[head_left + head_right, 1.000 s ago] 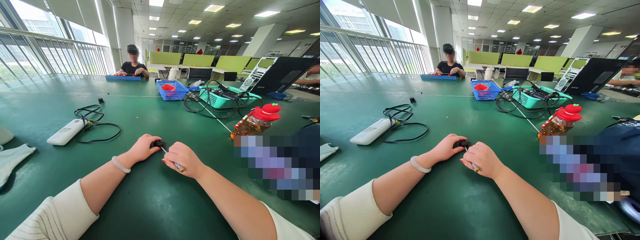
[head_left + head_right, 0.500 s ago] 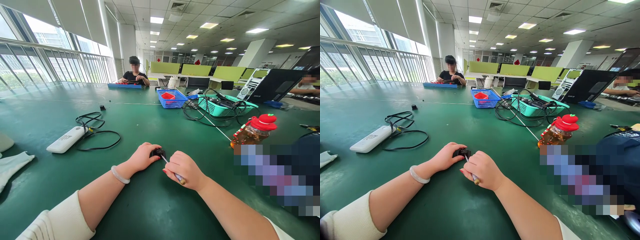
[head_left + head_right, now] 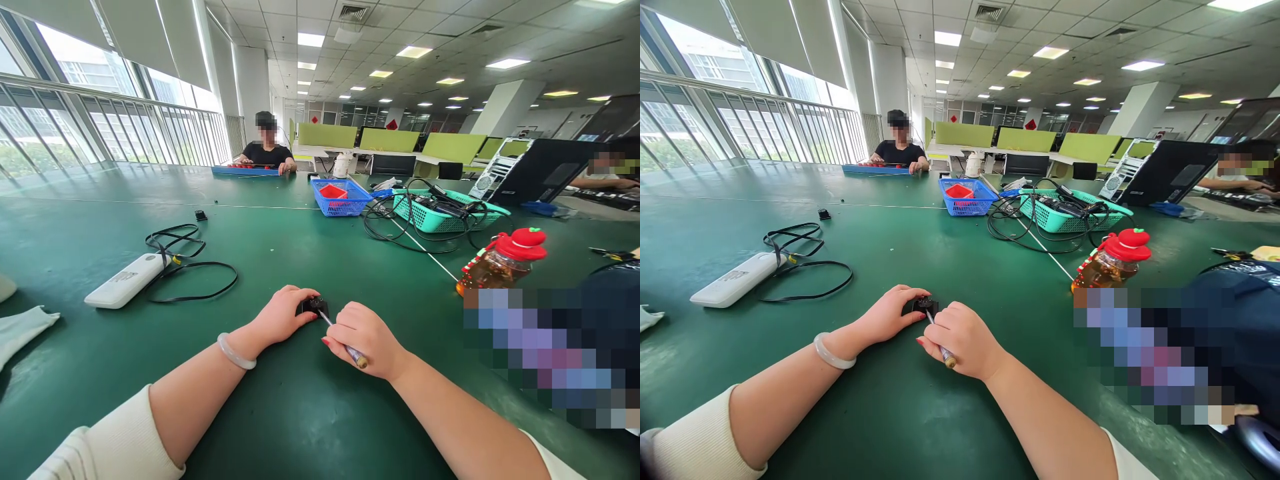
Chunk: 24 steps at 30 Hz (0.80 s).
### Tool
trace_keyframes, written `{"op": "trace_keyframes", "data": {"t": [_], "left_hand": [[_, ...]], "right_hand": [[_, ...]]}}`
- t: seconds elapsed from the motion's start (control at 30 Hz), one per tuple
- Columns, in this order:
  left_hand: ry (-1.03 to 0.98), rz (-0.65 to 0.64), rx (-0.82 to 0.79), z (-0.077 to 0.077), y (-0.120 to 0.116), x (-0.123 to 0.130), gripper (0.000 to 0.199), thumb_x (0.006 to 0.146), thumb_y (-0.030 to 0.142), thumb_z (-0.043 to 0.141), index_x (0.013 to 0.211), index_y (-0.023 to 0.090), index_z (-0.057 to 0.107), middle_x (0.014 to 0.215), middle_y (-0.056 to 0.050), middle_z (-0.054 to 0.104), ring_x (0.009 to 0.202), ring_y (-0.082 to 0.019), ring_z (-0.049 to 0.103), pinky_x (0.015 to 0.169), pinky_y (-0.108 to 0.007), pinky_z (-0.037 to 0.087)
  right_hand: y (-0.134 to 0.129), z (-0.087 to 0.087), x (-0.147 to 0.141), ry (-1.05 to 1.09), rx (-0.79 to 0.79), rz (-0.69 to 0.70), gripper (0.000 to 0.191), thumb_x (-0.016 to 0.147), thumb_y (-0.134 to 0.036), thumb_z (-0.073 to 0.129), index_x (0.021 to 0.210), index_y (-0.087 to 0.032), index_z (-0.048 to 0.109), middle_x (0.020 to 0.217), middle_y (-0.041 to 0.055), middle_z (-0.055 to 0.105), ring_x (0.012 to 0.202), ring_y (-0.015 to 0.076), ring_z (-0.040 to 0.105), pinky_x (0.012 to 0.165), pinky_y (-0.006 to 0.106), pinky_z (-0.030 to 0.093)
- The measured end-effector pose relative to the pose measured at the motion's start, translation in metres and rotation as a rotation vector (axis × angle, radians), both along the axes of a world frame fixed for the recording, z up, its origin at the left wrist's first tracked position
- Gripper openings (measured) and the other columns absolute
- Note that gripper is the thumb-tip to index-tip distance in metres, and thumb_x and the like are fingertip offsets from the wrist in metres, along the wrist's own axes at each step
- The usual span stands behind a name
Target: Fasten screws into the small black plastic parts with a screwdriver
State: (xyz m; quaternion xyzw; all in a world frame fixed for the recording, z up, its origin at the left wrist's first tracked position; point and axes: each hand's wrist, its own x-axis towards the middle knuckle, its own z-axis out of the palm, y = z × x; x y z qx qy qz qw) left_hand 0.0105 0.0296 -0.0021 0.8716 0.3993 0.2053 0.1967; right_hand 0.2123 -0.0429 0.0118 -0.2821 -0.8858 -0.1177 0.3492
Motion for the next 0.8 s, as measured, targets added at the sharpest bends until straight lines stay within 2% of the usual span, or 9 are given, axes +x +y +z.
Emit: {"op": "trace_keyframes", "data": {"t": [0.37, 0.63, 0.8], "left_hand": [[0.01, -0.02, 0.018, -0.0001, 0.002, 0.0009, 0.038, 0.085, 0.033, 0.063, 0.123, 0.026, 0.061, 0.118, -0.004, 0.07, 0.112, -0.026, 0.058, 0.101, -0.043, 0.047], [0.039, 0.0, -0.029, 0.0038, -0.001, 0.0028, 0.044, 0.086, 0.033, 0.062, 0.128, 0.024, 0.059, 0.12, -0.005, 0.068, 0.116, -0.026, 0.055, 0.103, -0.042, 0.045], [0.037, 0.003, -0.034, 0.004, -0.0011, 0.0033, 0.043, 0.085, 0.034, 0.062, 0.128, 0.026, 0.058, 0.118, -0.004, 0.069, 0.115, -0.026, 0.056, 0.102, -0.042, 0.046]], "right_hand": [[-0.0003, 0.0007, 0.0017, -0.016, -0.01, 0.002, 0.031, 0.096, -0.022, 0.048, 0.066, -0.02, 0.056, 0.061, -0.0017, 0.043, 0.058, 0.0136, 0.034, 0.062, 0.027, 0.032], [-0.0004, 0.0008, 0.0021, 0.008, 0.007, 0.024, 0.031, 0.096, -0.022, 0.048, 0.066, -0.02, 0.056, 0.06, -0.0014, 0.044, 0.058, 0.0138, 0.034, 0.061, 0.027, 0.034], [-0.0003, -0.0002, 0.0031, -0.005, -0.002, 0.002, 0.028, 0.095, -0.021, 0.049, 0.068, -0.02, 0.056, 0.061, -0.0016, 0.044, 0.058, 0.0136, 0.036, 0.062, 0.028, 0.033]]}}
